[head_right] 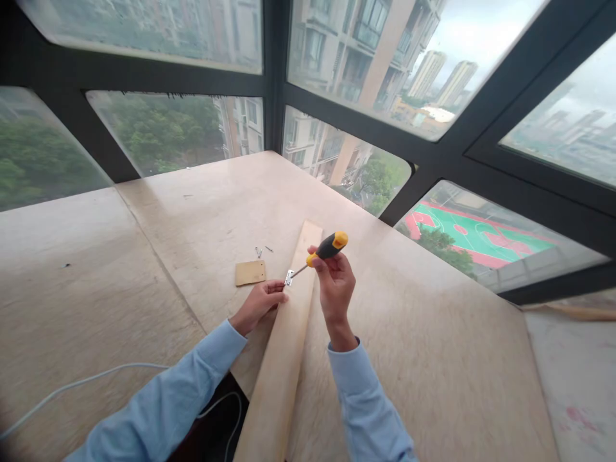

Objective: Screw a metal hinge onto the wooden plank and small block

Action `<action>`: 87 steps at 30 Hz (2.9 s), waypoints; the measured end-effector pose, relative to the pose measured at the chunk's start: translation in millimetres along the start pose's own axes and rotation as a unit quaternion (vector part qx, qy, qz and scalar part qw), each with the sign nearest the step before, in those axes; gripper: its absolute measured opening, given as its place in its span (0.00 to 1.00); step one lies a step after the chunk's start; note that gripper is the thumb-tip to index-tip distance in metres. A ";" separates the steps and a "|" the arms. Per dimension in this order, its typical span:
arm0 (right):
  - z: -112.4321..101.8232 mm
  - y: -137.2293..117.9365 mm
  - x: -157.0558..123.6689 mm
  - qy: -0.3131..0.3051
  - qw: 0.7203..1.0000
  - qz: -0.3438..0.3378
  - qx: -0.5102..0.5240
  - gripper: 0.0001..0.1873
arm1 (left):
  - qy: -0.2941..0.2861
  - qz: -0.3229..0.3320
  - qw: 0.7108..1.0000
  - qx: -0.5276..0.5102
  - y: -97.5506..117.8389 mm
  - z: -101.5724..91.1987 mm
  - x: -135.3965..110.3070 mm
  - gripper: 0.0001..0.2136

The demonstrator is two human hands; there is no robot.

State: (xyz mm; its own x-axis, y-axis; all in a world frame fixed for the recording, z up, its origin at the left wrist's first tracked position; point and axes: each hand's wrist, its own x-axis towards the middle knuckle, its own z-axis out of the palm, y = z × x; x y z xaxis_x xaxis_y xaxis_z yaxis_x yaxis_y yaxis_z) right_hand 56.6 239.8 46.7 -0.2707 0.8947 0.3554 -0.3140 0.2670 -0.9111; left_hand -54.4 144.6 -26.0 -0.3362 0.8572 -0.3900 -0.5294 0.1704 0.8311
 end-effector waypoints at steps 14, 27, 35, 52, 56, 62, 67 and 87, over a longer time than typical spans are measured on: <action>-11.2 6.8 -8.7 0.024 0.999 -0.022 0.032 0.16 | 0.013 -0.021 1.000 -0.003 2.1 -0.7 0.8 0.20; -10.9 21.4 -12.6 -0.002 0.998 -0.003 0.055 0.17 | 0.011 -0.012 1.000 0.020 -2.8 -4.9 4.2 0.20; -11.8 21.8 -9.6 -0.001 0.998 -0.026 0.066 0.15 | 0.013 -0.011 1.000 0.014 -3.2 -3.2 4.4 0.19; -16.7 12.0 -10.2 -0.105 0.982 -0.060 -0.146 0.15 | 0.011 -0.006 1.000 0.027 -1.8 -2.2 3.1 0.19; -14.4 5.9 -9.6 -0.112 0.970 -0.067 -0.205 0.21 | 0.009 -0.003 1.000 0.023 -0.7 -1.2 1.8 0.18; -8.3 7.6 -3.7 -0.051 0.960 -0.099 -0.257 0.16 | -0.007 0.002 1.000 0.006 0.4 0.9 -1.4 0.18; -3.3 5.4 -1.8 -0.107 0.973 -0.054 -0.195 0.14 | -0.012 -0.002 1.000 -0.004 -0.1 -0.1 -0.7 0.18; -11.5 5.7 1.2 -0.079 0.965 -0.068 -0.240 0.22 | -0.007 0.001 1.000 0.009 0.3 0.3 -0.6 0.17</action>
State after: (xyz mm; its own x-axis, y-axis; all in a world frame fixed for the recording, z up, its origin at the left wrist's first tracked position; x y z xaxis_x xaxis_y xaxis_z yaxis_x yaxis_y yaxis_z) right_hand 64.9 246.6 39.5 -0.4044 0.7833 0.4722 0.0906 0.5481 -0.8315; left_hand -54.2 144.2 -25.4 -0.3254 0.8645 -0.3831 -0.5142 0.1782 0.8390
